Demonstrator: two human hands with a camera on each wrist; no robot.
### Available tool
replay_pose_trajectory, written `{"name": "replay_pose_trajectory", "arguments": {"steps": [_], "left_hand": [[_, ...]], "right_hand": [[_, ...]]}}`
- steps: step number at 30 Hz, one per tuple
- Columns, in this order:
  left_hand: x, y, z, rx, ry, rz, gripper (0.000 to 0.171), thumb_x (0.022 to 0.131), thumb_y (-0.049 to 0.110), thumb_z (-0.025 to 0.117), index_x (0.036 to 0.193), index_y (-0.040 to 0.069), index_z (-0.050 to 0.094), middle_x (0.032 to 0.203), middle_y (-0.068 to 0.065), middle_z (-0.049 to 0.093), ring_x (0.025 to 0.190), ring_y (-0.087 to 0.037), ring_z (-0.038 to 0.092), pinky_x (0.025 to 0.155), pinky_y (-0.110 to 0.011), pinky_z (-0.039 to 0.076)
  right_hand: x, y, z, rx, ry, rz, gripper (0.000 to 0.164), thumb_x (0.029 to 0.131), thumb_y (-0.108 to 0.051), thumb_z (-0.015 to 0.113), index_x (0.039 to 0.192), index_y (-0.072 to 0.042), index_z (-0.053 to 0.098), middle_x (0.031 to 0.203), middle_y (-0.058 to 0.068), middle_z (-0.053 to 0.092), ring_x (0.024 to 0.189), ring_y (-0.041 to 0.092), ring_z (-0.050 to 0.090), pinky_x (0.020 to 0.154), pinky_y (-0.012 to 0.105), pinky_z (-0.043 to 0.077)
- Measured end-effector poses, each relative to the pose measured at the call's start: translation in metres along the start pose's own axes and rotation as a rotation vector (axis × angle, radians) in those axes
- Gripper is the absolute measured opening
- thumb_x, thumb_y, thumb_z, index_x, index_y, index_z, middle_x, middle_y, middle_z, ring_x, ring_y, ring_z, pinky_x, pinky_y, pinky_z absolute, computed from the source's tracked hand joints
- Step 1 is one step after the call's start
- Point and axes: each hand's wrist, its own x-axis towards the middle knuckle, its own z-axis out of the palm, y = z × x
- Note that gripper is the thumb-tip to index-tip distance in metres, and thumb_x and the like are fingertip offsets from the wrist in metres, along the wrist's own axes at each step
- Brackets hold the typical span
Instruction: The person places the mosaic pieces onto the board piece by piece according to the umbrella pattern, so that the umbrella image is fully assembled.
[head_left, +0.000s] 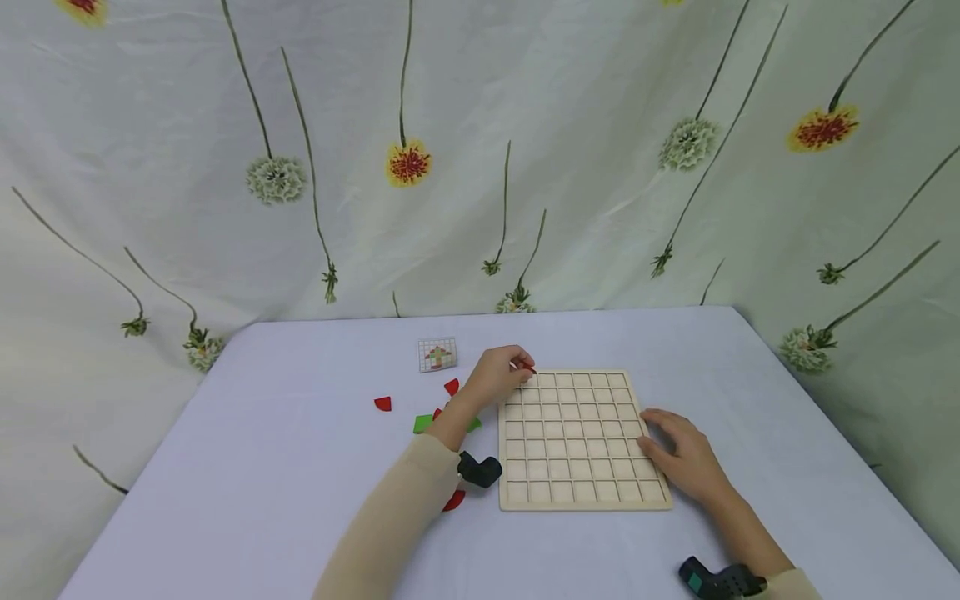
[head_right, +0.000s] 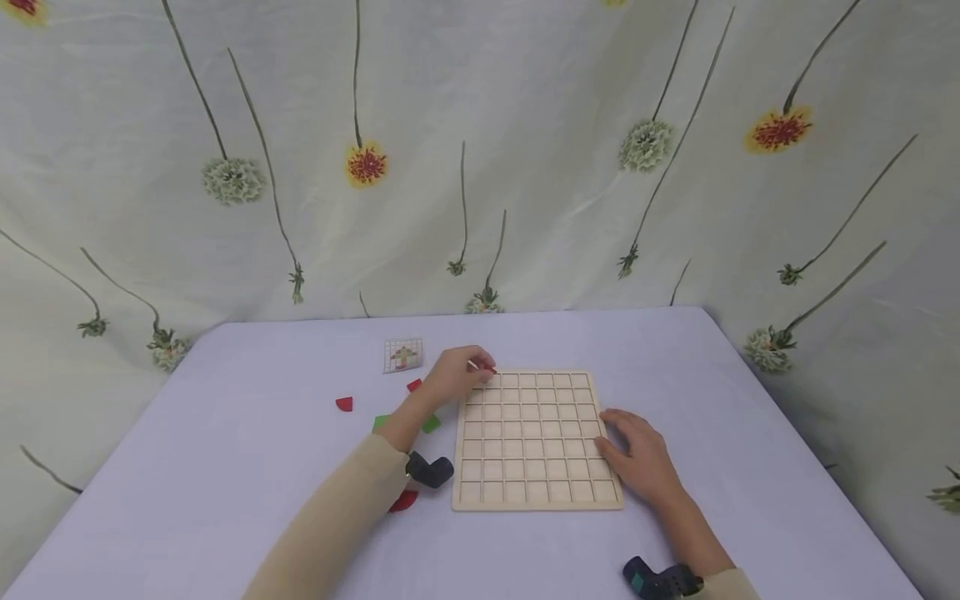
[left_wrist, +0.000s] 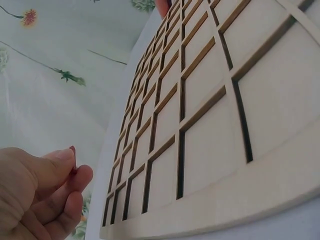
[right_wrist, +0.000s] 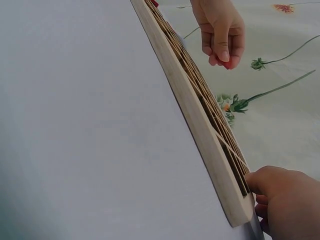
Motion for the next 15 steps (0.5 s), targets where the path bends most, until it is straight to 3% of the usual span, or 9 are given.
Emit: {"name": "replay_pose_trajectory", "arguments": {"steps": [8, 15], "left_hand": [[0.008, 0.001, 0.01, -0.012, -0.014, -0.021, 0.019, 0.093, 0.01, 0.067, 0.11, 0.002, 0.065, 0.09, -0.004, 0.063, 0.083, -0.016, 0.062, 0.07, -0.027, 0.048], [0.011, 0.002, 0.022, 0.01, 0.007, -0.023, 0.016, 0.092, 0.013, 0.069, 0.105, 0.005, 0.067, 0.088, 0.0, 0.066, 0.078, -0.013, 0.061, 0.072, -0.029, 0.047]], "right_hand": [[0.001, -0.001, 0.0, -0.001, -0.001, -0.001, 0.042, 0.091, -0.013, 0.066, 0.126, 0.008, 0.057, 0.131, 0.029, 0.053, 0.126, 0.047, 0.044, 0.102, 0.06, 0.033], [0.0, -0.001, 0.0, 0.003, -0.002, 0.009, 0.043, 0.092, -0.014, 0.066, 0.127, 0.008, 0.057, 0.132, 0.029, 0.053, 0.126, 0.047, 0.044, 0.102, 0.06, 0.032]]}}
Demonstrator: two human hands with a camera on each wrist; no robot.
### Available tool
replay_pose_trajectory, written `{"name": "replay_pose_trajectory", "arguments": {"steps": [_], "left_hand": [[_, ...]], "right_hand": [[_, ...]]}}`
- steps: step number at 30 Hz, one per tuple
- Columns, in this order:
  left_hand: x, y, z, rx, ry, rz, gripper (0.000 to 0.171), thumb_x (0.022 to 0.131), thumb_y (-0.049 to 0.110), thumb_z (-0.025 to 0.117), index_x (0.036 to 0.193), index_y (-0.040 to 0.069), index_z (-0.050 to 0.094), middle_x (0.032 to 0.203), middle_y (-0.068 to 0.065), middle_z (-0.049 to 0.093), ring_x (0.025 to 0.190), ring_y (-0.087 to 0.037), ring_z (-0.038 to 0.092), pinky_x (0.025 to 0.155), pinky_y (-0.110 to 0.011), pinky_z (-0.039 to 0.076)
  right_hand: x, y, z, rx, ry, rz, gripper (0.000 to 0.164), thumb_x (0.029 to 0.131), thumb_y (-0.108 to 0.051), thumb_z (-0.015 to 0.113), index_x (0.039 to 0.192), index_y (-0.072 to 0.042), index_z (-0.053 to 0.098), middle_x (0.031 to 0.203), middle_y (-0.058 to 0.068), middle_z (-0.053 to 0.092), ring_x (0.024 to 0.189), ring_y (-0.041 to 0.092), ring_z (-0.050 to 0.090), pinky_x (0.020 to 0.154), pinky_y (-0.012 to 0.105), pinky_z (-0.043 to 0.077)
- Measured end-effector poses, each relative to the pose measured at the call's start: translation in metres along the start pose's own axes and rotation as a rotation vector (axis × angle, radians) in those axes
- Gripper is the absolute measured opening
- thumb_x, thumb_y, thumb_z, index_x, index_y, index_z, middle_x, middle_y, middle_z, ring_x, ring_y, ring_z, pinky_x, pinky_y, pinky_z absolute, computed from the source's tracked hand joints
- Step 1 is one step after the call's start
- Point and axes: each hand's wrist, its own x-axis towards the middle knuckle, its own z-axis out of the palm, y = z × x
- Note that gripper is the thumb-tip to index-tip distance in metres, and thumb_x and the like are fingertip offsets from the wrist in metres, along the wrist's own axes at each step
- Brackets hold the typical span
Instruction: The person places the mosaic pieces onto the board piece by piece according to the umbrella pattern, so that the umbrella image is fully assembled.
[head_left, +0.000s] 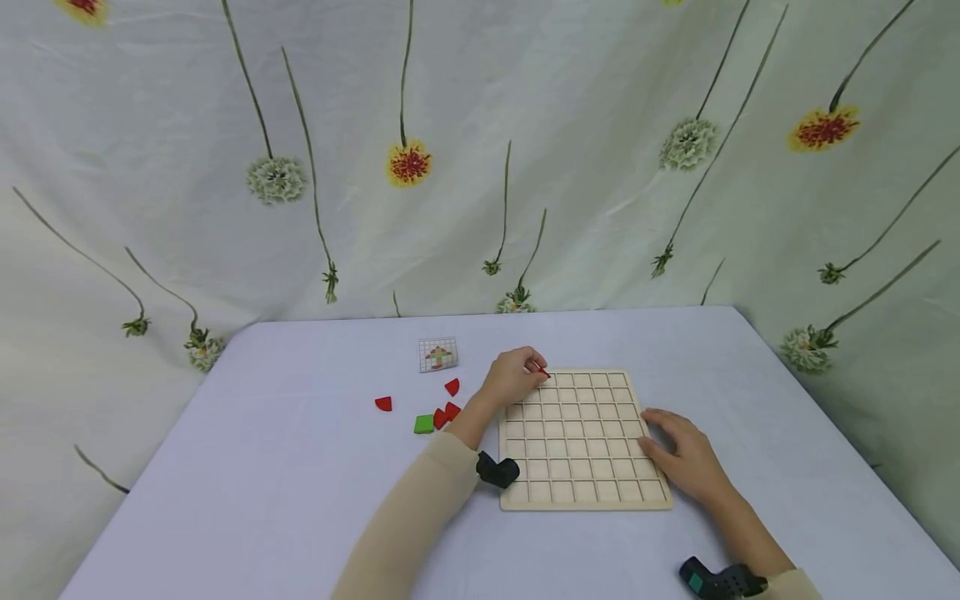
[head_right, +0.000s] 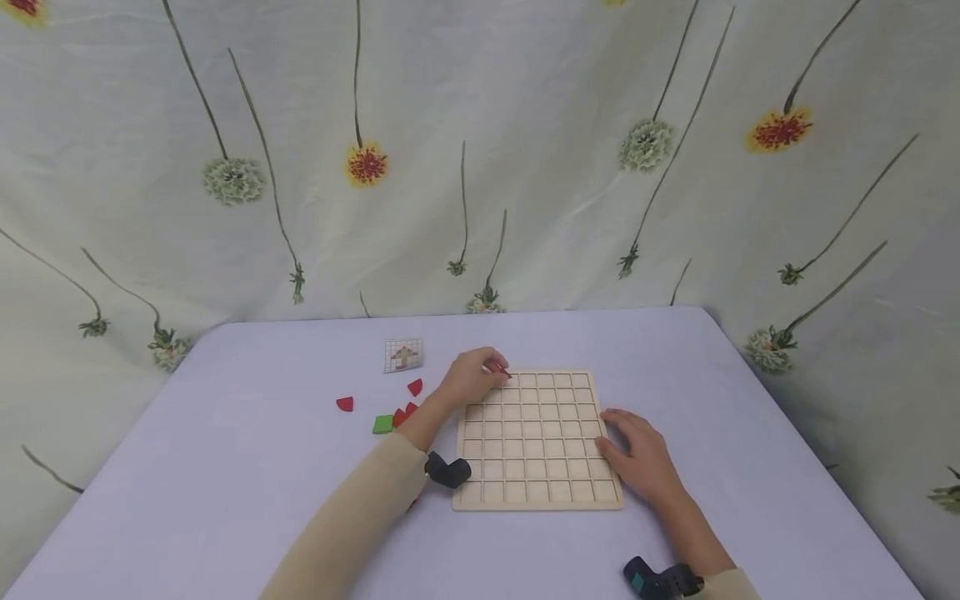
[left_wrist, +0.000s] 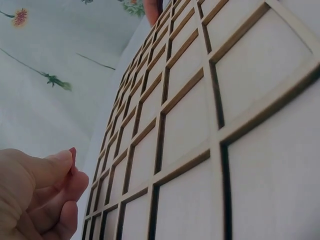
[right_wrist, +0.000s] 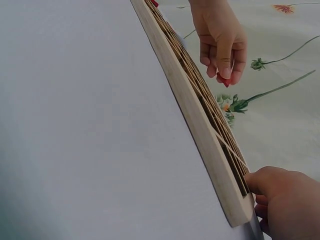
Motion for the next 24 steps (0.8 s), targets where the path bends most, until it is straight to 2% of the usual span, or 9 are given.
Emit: {"name": "replay_pose_trajectory", "arguments": {"steps": [9, 15, 24], "left_hand": [[0.0, 0.006, 0.01, -0.023, 0.025, -0.012, 0.012, 0.093, 0.012, 0.067, 0.103, 0.006, 0.068, 0.09, 0.0, 0.067, 0.084, -0.015, 0.061, 0.076, -0.031, 0.048], [0.006, 0.005, 0.016, -0.022, 0.031, -0.035, 0.013, 0.093, 0.012, 0.067, 0.105, 0.007, 0.068, 0.09, 0.001, 0.067, 0.083, -0.014, 0.061, 0.076, -0.03, 0.048], [0.015, 0.008, 0.024, 0.008, -0.003, 0.014, 0.01, 0.092, 0.013, 0.069, 0.1, 0.008, 0.07, 0.084, 0.002, 0.068, 0.079, -0.012, 0.062, 0.075, -0.028, 0.048]], "right_hand": [[0.001, -0.001, 0.0, -0.006, -0.003, 0.004, 0.043, 0.092, -0.014, 0.066, 0.127, 0.008, 0.057, 0.133, 0.029, 0.053, 0.126, 0.047, 0.043, 0.102, 0.06, 0.032], [0.001, 0.0, -0.001, 0.01, -0.002, -0.001, 0.042, 0.091, -0.012, 0.066, 0.127, 0.008, 0.057, 0.133, 0.029, 0.053, 0.127, 0.047, 0.043, 0.103, 0.06, 0.032], [0.001, 0.002, 0.0, 0.003, -0.009, 0.008, 0.043, 0.092, -0.014, 0.066, 0.127, 0.008, 0.057, 0.133, 0.028, 0.053, 0.127, 0.047, 0.043, 0.103, 0.06, 0.032]]}}
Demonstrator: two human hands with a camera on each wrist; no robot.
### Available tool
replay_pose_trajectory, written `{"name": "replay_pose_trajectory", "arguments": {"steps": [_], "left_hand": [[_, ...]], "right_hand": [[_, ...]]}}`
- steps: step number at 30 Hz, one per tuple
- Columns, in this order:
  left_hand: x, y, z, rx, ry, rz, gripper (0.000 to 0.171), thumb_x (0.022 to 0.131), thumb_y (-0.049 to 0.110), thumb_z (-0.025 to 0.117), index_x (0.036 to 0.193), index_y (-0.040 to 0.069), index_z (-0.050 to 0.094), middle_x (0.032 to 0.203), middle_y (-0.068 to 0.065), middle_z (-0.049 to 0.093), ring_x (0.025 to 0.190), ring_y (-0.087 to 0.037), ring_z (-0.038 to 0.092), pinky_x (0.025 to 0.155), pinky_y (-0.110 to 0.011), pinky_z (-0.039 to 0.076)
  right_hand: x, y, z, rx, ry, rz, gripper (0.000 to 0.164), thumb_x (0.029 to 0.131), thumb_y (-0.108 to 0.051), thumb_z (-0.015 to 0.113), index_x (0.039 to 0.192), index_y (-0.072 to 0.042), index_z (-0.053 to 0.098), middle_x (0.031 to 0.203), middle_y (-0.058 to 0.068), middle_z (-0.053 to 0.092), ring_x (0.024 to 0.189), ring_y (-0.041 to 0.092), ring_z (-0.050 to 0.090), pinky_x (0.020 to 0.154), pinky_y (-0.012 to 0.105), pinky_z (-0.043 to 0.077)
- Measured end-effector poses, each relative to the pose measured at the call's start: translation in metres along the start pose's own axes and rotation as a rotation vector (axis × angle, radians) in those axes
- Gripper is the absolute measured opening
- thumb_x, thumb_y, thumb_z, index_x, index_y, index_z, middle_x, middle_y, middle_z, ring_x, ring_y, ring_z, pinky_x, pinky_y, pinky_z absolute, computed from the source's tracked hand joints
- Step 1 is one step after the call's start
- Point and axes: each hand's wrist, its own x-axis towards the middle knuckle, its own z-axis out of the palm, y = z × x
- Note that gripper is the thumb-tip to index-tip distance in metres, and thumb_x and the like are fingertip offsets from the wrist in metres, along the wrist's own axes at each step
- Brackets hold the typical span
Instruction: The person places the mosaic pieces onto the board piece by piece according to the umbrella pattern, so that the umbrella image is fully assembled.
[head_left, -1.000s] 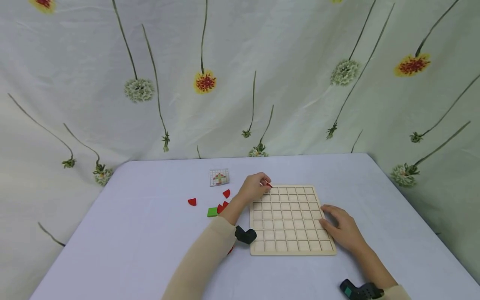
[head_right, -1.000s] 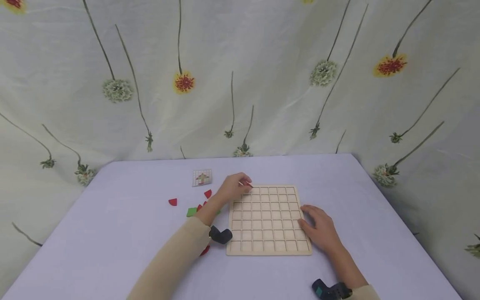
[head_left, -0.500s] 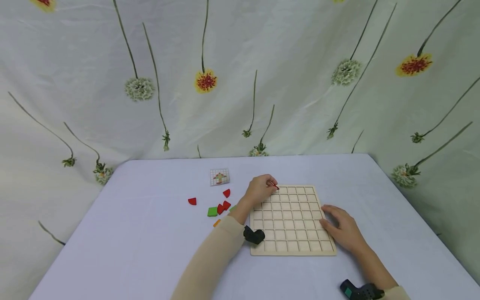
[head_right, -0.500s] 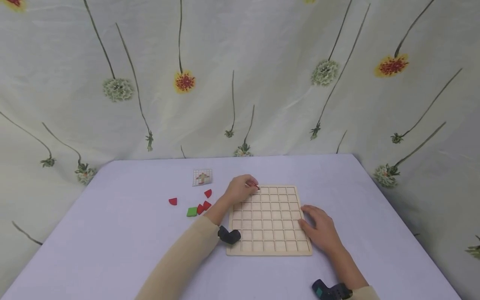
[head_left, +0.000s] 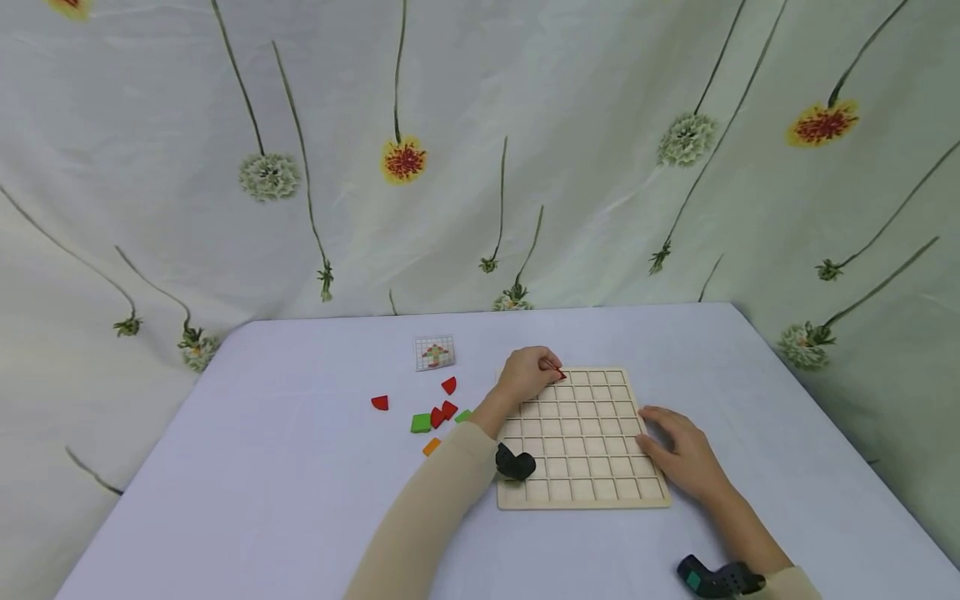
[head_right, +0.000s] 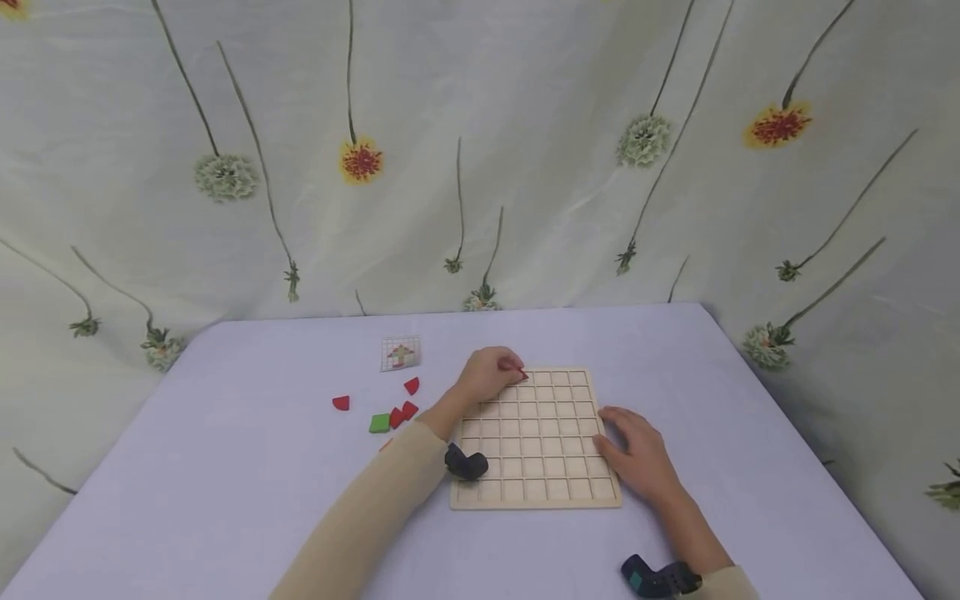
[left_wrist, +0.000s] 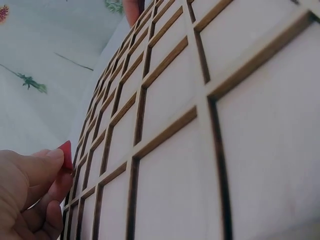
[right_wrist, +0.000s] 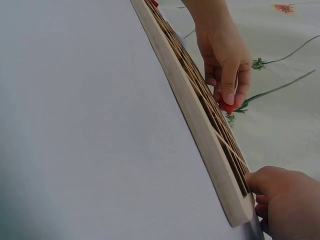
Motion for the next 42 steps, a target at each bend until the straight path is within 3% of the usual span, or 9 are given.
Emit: {"name": "replay_pose_trajectory", "arguments": {"steps": [8, 16, 21, 27, 34, 42], "left_hand": [[0.005, 0.003, 0.005, 0.068, -0.023, 0.002, 0.01, 0.093, 0.015, 0.067, 0.101, 0.012, 0.072, 0.089, 0.002, 0.068, 0.084, -0.013, 0.063, 0.079, -0.03, 0.049], [0.007, 0.004, 0.009, 0.065, -0.057, -0.011, 0.009, 0.094, 0.015, 0.066, 0.101, 0.013, 0.072, 0.087, 0.004, 0.066, 0.082, -0.012, 0.061, 0.077, -0.028, 0.048], [0.006, 0.003, 0.011, 0.079, -0.037, 0.0, 0.008, 0.094, 0.017, 0.067, 0.097, 0.015, 0.074, 0.086, 0.004, 0.064, 0.082, -0.013, 0.059, 0.075, -0.03, 0.047], [0.007, 0.0, 0.014, 0.175, -0.008, -0.001, 0.013, 0.094, 0.021, 0.067, 0.1, 0.016, 0.077, 0.088, 0.0, 0.057, 0.08, -0.014, 0.052, 0.071, -0.028, 0.043], [0.006, 0.0, 0.014, 0.185, 0.0, 0.03, 0.014, 0.093, 0.021, 0.068, 0.098, 0.014, 0.078, 0.094, 0.0, 0.071, 0.089, -0.017, 0.064, 0.078, -0.028, 0.05], [0.004, -0.001, 0.015, 0.268, 0.037, 0.015, 0.013, 0.093, 0.027, 0.068, 0.091, 0.019, 0.079, 0.085, 0.004, 0.066, 0.079, -0.013, 0.06, 0.063, -0.026, 0.047]], "right_hand": [[0.0, -0.004, -0.001, 0.002, 0.006, -0.013, 0.042, 0.092, -0.014, 0.066, 0.127, 0.007, 0.058, 0.132, 0.027, 0.054, 0.127, 0.046, 0.044, 0.103, 0.059, 0.031], [-0.001, -0.003, -0.003, -0.005, 0.004, -0.004, 0.043, 0.092, -0.015, 0.066, 0.128, 0.007, 0.057, 0.133, 0.027, 0.053, 0.127, 0.046, 0.043, 0.103, 0.059, 0.031], [-0.002, -0.002, -0.003, 0.007, 0.011, -0.013, 0.042, 0.091, -0.014, 0.066, 0.127, 0.007, 0.058, 0.132, 0.027, 0.054, 0.126, 0.047, 0.044, 0.102, 0.06, 0.032], [-0.001, 0.0, 0.0, 0.015, 0.008, -0.017, 0.041, 0.091, -0.014, 0.067, 0.126, 0.006, 0.059, 0.132, 0.027, 0.054, 0.126, 0.047, 0.044, 0.102, 0.06, 0.032], [0.0, 0.0, 0.001, 0.0, 0.006, -0.006, 0.041, 0.091, -0.015, 0.066, 0.127, 0.006, 0.058, 0.132, 0.027, 0.054, 0.126, 0.047, 0.044, 0.102, 0.061, 0.032], [0.0, -0.001, 0.001, -0.001, -0.003, 0.012, 0.042, 0.092, -0.015, 0.066, 0.127, 0.006, 0.058, 0.133, 0.027, 0.053, 0.127, 0.046, 0.043, 0.103, 0.06, 0.032]]}}
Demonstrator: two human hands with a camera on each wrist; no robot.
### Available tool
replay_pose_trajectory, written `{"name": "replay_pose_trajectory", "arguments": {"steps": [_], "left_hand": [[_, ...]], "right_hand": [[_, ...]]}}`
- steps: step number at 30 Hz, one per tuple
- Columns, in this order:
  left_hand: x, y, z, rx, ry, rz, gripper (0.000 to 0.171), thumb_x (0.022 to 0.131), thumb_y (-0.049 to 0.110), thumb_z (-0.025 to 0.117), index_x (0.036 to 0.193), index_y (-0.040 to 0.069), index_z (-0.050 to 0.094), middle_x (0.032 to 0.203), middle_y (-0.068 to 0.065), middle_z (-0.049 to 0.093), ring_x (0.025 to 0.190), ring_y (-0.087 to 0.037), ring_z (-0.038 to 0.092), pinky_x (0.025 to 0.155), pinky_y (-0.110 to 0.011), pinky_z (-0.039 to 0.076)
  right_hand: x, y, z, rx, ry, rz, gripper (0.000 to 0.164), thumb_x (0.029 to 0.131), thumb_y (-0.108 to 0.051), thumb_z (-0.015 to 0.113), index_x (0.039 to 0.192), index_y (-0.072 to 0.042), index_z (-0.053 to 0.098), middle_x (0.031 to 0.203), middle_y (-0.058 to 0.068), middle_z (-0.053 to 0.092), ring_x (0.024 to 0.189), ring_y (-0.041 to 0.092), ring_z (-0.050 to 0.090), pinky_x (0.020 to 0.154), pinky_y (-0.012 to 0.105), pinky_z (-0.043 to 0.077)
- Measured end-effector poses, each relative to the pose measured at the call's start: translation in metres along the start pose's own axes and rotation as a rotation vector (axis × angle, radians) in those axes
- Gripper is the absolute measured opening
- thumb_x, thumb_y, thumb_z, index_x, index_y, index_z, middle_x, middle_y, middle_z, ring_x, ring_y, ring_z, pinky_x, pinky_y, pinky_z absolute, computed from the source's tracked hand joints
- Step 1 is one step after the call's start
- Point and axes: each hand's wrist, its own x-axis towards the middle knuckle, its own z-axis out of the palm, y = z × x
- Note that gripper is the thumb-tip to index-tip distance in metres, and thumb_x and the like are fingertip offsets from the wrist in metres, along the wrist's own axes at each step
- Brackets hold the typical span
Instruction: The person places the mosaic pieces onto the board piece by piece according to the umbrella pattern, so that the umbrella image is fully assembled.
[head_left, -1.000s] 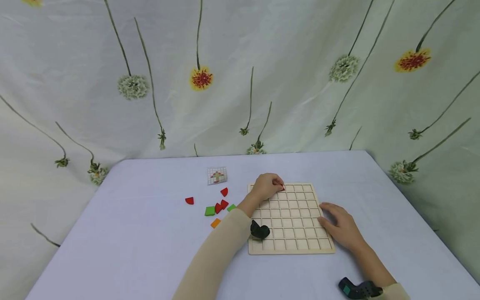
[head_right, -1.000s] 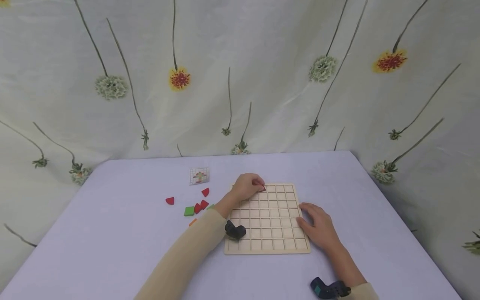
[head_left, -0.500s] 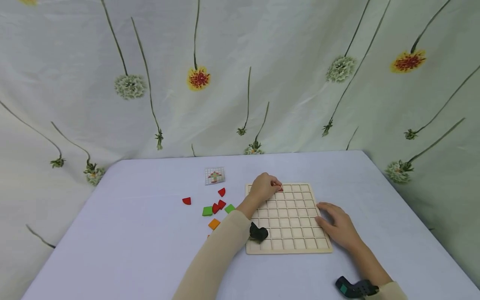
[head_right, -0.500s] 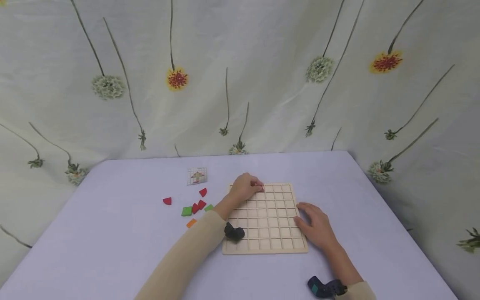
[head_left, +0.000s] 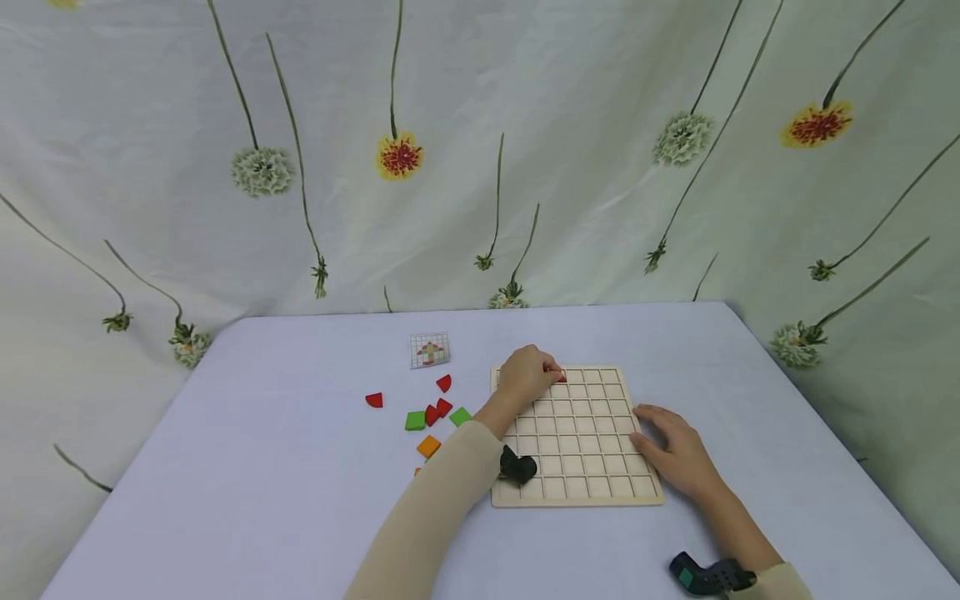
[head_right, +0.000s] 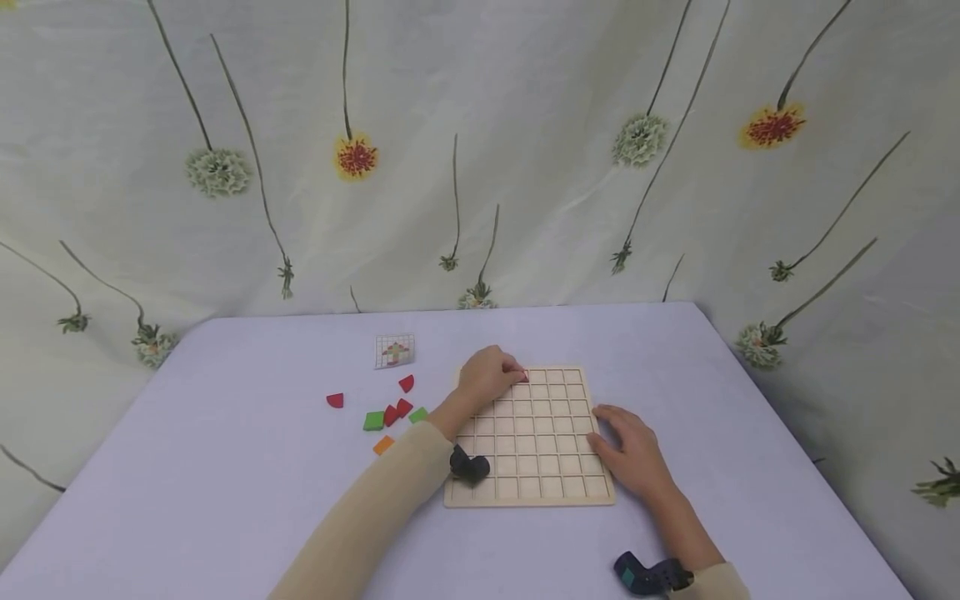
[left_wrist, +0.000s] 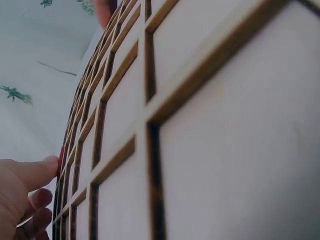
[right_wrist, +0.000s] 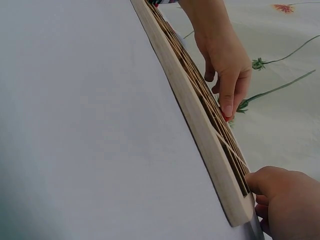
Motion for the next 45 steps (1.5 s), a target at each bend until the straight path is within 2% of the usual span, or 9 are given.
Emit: {"name": "replay_pose_trajectory", "arguments": {"steps": [4, 8, 18, 24, 32, 39, 45], "left_hand": [[-0.003, -0.003, -0.001, -0.034, 0.014, -0.01, 0.014, 0.093, 0.026, 0.067, 0.093, 0.019, 0.079, 0.088, 0.004, 0.066, 0.081, -0.012, 0.06, 0.066, -0.027, 0.047], [-0.01, -0.005, -0.008, -0.083, 0.034, -0.023, 0.016, 0.094, 0.028, 0.066, 0.1, 0.019, 0.078, 0.094, 0.002, 0.064, 0.085, -0.013, 0.058, 0.068, -0.028, 0.046], [-0.024, 0.002, -0.042, -0.263, 0.018, 0.009, 0.021, 0.098, 0.027, 0.06, 0.103, 0.012, 0.075, 0.096, 0.0, 0.066, 0.081, -0.013, 0.056, 0.066, -0.028, 0.045], [-0.035, 0.0, -0.059, -0.261, -0.003, -0.003, 0.021, 0.098, 0.025, 0.06, 0.105, 0.011, 0.074, 0.096, 0.0, 0.065, 0.079, -0.013, 0.056, 0.066, -0.027, 0.046], [-0.053, -0.026, -0.08, -0.232, 0.02, -0.033, 0.022, 0.097, 0.023, 0.061, 0.105, 0.007, 0.074, 0.097, -0.001, 0.066, 0.079, -0.015, 0.056, 0.065, -0.029, 0.046], [-0.063, -0.05, -0.099, -0.159, 0.069, -0.062, 0.02, 0.096, 0.022, 0.063, 0.103, 0.008, 0.075, 0.1, -0.002, 0.068, 0.082, -0.017, 0.056, 0.066, -0.029, 0.047], [-0.076, -0.067, -0.113, -0.157, 0.067, -0.137, 0.019, 0.095, 0.023, 0.064, 0.106, 0.011, 0.074, 0.098, 0.0, 0.066, 0.086, -0.019, 0.055, 0.066, -0.029, 0.048]], "right_hand": [[0.0, -0.001, 0.001, 0.003, 0.001, -0.003, 0.042, 0.091, -0.014, 0.066, 0.127, 0.006, 0.058, 0.133, 0.027, 0.053, 0.127, 0.047, 0.043, 0.103, 0.06, 0.032], [0.0, -0.001, 0.002, 0.003, 0.003, -0.009, 0.042, 0.091, -0.014, 0.066, 0.127, 0.006, 0.058, 0.133, 0.027, 0.053, 0.127, 0.046, 0.044, 0.103, 0.06, 0.032], [-0.001, -0.001, -0.004, -0.011, 0.009, -0.002, 0.043, 0.092, -0.015, 0.065, 0.128, 0.007, 0.057, 0.134, 0.028, 0.052, 0.127, 0.047, 0.043, 0.103, 0.06, 0.031], [-0.002, 0.0, -0.005, -0.004, 0.003, 0.0, 0.043, 0.092, -0.015, 0.066, 0.128, 0.007, 0.056, 0.134, 0.029, 0.052, 0.127, 0.048, 0.042, 0.103, 0.06, 0.031], [-0.001, -0.003, -0.001, -0.004, 0.0, 0.003, 0.043, 0.092, -0.015, 0.066, 0.128, 0.007, 0.057, 0.134, 0.028, 0.052, 0.127, 0.047, 0.043, 0.104, 0.06, 0.03], [-0.001, -0.004, -0.001, 0.003, 0.004, -0.002, 0.043, 0.092, -0.015, 0.066, 0.127, 0.007, 0.057, 0.134, 0.028, 0.052, 0.127, 0.047, 0.043, 0.103, 0.06, 0.03], [-0.001, -0.003, -0.001, 0.003, 0.0, 0.002, 0.043, 0.093, -0.016, 0.066, 0.128, 0.007, 0.057, 0.134, 0.028, 0.052, 0.127, 0.047, 0.042, 0.103, 0.06, 0.03]]}}
